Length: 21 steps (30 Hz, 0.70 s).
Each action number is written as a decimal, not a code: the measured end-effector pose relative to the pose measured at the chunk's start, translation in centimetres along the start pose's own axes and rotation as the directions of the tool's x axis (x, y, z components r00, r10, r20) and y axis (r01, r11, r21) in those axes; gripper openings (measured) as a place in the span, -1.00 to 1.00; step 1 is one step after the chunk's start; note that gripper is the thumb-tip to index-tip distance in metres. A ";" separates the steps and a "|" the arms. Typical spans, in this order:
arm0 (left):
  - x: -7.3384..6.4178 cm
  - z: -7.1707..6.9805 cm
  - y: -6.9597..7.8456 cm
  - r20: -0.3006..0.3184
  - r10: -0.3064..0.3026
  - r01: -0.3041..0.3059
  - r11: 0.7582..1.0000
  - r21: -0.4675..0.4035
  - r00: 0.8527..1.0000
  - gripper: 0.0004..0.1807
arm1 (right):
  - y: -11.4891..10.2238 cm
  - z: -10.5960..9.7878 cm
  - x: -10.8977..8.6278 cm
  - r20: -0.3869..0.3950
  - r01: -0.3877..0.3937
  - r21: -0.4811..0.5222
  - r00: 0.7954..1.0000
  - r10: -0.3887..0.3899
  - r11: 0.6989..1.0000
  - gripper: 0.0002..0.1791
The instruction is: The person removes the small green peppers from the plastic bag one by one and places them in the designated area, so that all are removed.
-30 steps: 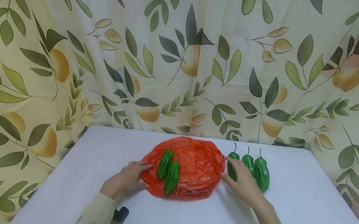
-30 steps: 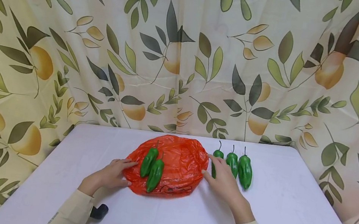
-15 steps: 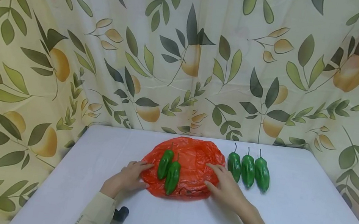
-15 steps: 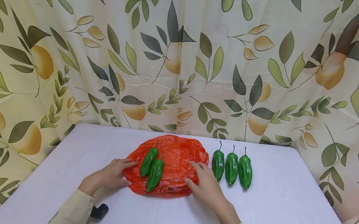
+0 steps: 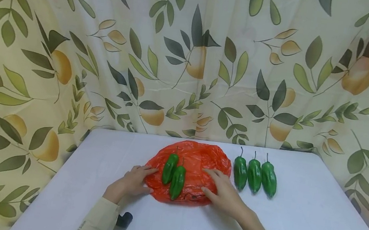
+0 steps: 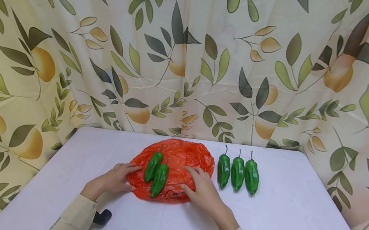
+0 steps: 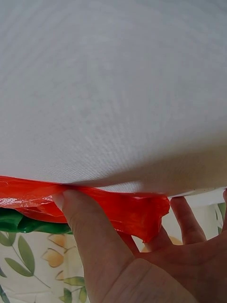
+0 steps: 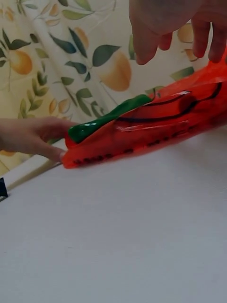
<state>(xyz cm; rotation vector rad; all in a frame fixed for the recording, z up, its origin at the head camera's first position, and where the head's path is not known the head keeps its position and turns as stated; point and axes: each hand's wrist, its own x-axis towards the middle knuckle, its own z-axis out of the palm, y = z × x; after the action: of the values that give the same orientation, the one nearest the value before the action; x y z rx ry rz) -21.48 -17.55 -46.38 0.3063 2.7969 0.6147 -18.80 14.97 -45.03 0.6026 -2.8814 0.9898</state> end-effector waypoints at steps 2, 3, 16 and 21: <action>0.0 0.1 -0.1 -0.001 -0.005 0.005 1.000 -0.001 1.000 -0.19 | -0.3 0.4 0.2 0.008 0.016 0.011 1.000 -0.016 1.000 -0.35; 0.0 0.1 -0.1 -0.002 0.000 0.000 1.000 0.005 1.000 -0.19 | -0.5 0.6 0.3 0.011 0.023 0.017 1.000 -0.024 1.000 -0.35; -0.1 0.1 0.0 -0.004 0.011 -0.011 1.000 0.001 1.000 -0.20 | -2.9 2.1 1.8 0.073 -0.018 0.121 0.997 0.009 0.992 -0.35; -0.1 0.0 0.0 -0.003 0.007 -0.007 1.000 -0.005 1.000 -0.19 | -3.2 2.9 2.4 0.094 -0.026 0.125 0.995 0.014 0.992 -0.35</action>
<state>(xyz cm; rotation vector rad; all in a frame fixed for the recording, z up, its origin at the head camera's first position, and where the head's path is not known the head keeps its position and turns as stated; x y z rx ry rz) -21.34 -17.58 -46.35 0.3152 2.7973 0.6247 -19.56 10.06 -45.07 0.6456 -2.9270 1.1853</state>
